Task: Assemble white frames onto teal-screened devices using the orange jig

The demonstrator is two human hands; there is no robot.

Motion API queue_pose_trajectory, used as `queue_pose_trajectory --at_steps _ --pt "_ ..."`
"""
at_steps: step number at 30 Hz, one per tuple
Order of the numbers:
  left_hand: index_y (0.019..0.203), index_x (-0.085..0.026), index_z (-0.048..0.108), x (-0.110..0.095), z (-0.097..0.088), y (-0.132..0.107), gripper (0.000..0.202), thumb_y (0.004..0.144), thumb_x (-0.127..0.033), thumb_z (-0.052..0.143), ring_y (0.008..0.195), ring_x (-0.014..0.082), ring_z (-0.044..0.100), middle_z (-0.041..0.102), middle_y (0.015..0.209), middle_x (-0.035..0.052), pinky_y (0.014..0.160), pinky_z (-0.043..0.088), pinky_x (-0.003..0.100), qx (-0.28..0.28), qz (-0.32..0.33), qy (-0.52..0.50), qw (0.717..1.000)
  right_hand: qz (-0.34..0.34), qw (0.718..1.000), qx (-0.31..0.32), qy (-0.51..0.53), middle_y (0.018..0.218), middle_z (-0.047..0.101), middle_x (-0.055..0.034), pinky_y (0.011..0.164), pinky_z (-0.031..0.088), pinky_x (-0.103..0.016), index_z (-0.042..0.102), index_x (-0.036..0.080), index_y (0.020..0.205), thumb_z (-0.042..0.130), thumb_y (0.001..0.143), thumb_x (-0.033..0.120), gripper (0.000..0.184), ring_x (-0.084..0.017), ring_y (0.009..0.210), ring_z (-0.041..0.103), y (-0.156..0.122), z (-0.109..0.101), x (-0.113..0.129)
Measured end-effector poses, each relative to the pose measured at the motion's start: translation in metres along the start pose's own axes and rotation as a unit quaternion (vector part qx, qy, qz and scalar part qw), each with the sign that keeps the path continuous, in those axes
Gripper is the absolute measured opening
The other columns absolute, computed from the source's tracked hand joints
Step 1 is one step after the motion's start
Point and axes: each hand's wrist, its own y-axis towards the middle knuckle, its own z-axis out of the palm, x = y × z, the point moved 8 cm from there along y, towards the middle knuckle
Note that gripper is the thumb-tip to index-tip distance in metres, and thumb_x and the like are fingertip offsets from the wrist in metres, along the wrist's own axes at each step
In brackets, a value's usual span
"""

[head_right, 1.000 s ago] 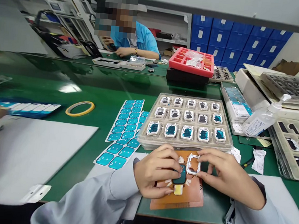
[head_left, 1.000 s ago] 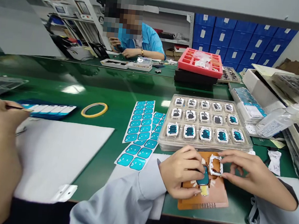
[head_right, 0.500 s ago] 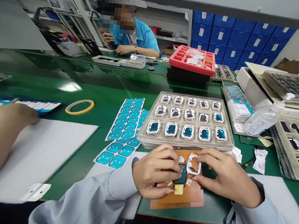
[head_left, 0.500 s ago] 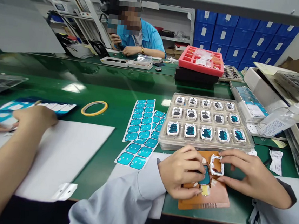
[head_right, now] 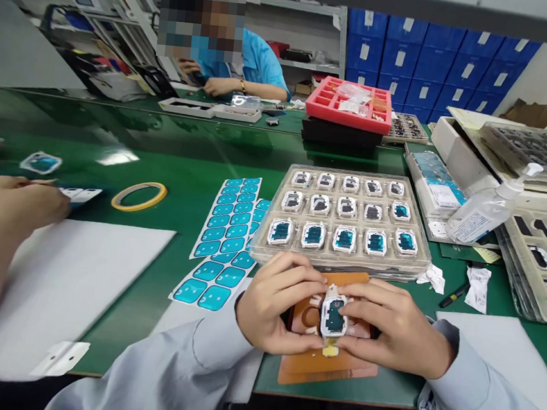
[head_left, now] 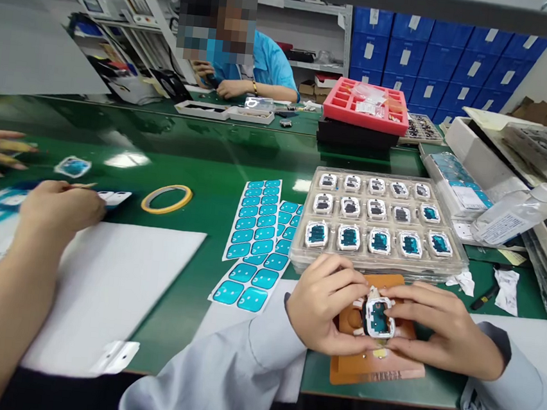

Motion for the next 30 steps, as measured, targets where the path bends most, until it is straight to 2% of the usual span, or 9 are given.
queue_pose_trajectory --at_steps 3,6,14,22,27,30 --pt "0.096 -0.016 0.064 -0.003 0.001 0.0 0.053 0.071 -0.061 0.072 0.08 0.0227 0.057 0.072 0.086 0.0079 0.068 0.047 0.037 0.008 0.016 0.005 1.0 -0.004 0.999 0.008 -0.034 0.114 0.069 -0.0138 0.071 0.047 -0.034 0.063 0.018 0.103 0.064 0.092 0.031 0.017 -0.019 0.08 0.06 -0.001 0.006 -0.001" --pt "0.096 -0.016 0.064 -0.003 0.001 -0.001 0.051 0.071 -0.06 0.073 0.08 0.0221 0.057 0.072 0.084 0.0078 0.069 0.048 0.036 0.008 0.022 0.01 1.0 0.002 0.998 0.018 -0.062 0.115 0.07 -0.0132 0.071 0.043 -0.036 0.064 0.019 0.101 0.065 0.092 0.035 0.018 -0.02 0.08 0.058 -0.004 0.008 -0.004" --pt "0.097 -0.016 0.065 -0.001 0.004 -0.001 0.058 0.065 -0.063 0.078 0.08 0.0227 0.058 0.073 0.086 0.0074 0.066 0.045 0.036 0.027 0.014 0.016 0.999 0.007 0.997 0.014 -0.07 0.114 0.071 -0.0123 0.072 0.039 -0.037 0.066 0.019 0.099 0.064 0.092 0.038 0.021 -0.02 0.08 0.055 -0.004 0.008 -0.004" --pt "0.097 -0.016 0.066 -0.002 0.004 -0.001 0.051 0.069 -0.058 0.076 0.082 0.0226 0.058 0.072 0.086 0.0071 0.069 0.043 0.036 0.035 0.014 0.025 0.999 0.014 0.996 0.033 -0.086 0.115 0.071 -0.0114 0.075 0.036 -0.038 0.069 0.021 0.097 0.063 0.093 0.039 0.02 -0.021 0.082 0.057 -0.005 0.01 -0.005" --pt "0.087 -0.016 0.065 0.0 0.01 -0.002 0.045 0.069 -0.056 0.077 0.082 0.0218 0.059 0.069 0.08 0.005 0.071 0.039 0.037 0.057 -0.002 0.019 0.998 0.015 0.996 0.037 -0.075 0.112 0.071 -0.01 0.072 0.034 -0.036 0.068 0.019 0.087 0.066 0.091 0.04 0.021 -0.019 0.081 0.055 -0.004 0.012 -0.006" --pt "0.086 -0.015 0.064 0.0 0.011 -0.003 0.042 0.07 -0.053 0.076 0.079 0.0207 0.059 0.068 0.078 0.0047 0.071 0.037 0.036 0.044 -0.005 0.007 0.999 0.014 0.998 0.028 -0.056 0.109 0.071 -0.0081 0.072 0.034 -0.035 0.067 0.019 0.087 0.068 0.089 0.04 0.021 -0.019 0.082 0.056 -0.004 0.013 -0.008"
